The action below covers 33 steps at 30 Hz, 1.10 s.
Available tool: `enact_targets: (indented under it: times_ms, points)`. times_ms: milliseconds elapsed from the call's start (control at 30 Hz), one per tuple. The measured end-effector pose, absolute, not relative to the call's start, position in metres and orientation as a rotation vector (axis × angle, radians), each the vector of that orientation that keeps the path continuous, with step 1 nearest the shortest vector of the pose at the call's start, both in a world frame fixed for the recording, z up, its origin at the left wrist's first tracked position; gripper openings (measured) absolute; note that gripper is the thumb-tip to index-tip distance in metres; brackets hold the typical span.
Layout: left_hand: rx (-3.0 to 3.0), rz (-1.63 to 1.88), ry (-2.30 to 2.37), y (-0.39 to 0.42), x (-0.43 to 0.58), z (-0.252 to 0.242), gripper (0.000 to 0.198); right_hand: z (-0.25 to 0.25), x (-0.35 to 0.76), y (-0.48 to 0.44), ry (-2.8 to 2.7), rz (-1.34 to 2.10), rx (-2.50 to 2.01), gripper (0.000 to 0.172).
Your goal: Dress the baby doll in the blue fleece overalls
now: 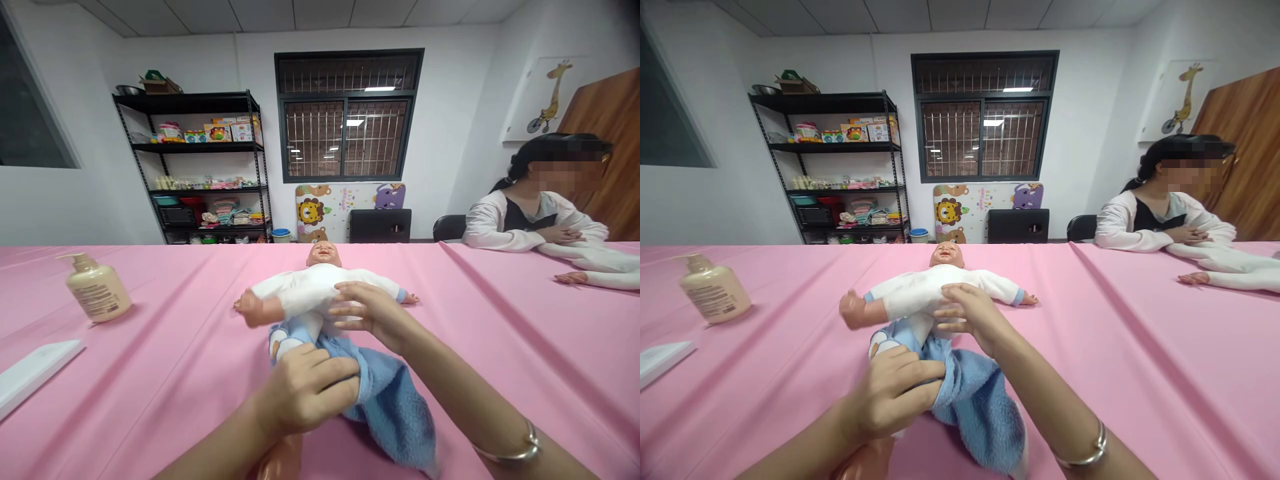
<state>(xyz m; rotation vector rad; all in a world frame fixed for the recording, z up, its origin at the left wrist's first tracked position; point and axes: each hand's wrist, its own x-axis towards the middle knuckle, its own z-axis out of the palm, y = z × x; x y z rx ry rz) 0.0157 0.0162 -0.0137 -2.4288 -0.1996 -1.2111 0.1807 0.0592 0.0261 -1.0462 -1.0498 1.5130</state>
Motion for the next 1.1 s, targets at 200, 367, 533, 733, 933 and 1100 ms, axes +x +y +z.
enact_targets:
  times_ms: [200,367,533,733,933,1100]
  points:
    - [-2.469,-1.167,-0.165,0.016,0.022,-0.019,0.026,0.002,0.172,0.063,-1.690,0.688,-1.050,0.027]
    - [-2.473,-1.159,-0.101,0.018,0.025,-0.022,0.026,0.007,0.159,0.049,-2.313,0.129,-0.800,0.062]
    - [-2.469,-1.145,-0.016,0.019,0.025,-0.017,0.020,0.009,0.152,0.056,-2.549,-0.130,-0.912,0.053]
    - [-2.288,-1.371,-0.222,0.020,0.013,-0.016,0.015,-0.003,0.191,0.063,-2.286,-0.092,-1.092,0.051]
    - [-2.547,-1.399,-1.109,0.013,0.017,0.007,0.016,-0.015,0.216,0.048,-2.151,0.370,-0.925,0.024]
    - [-2.754,-1.306,-1.489,0.040,0.028,0.024,0.017,-0.008,0.211,0.038,-1.954,0.798,-0.811,0.014]
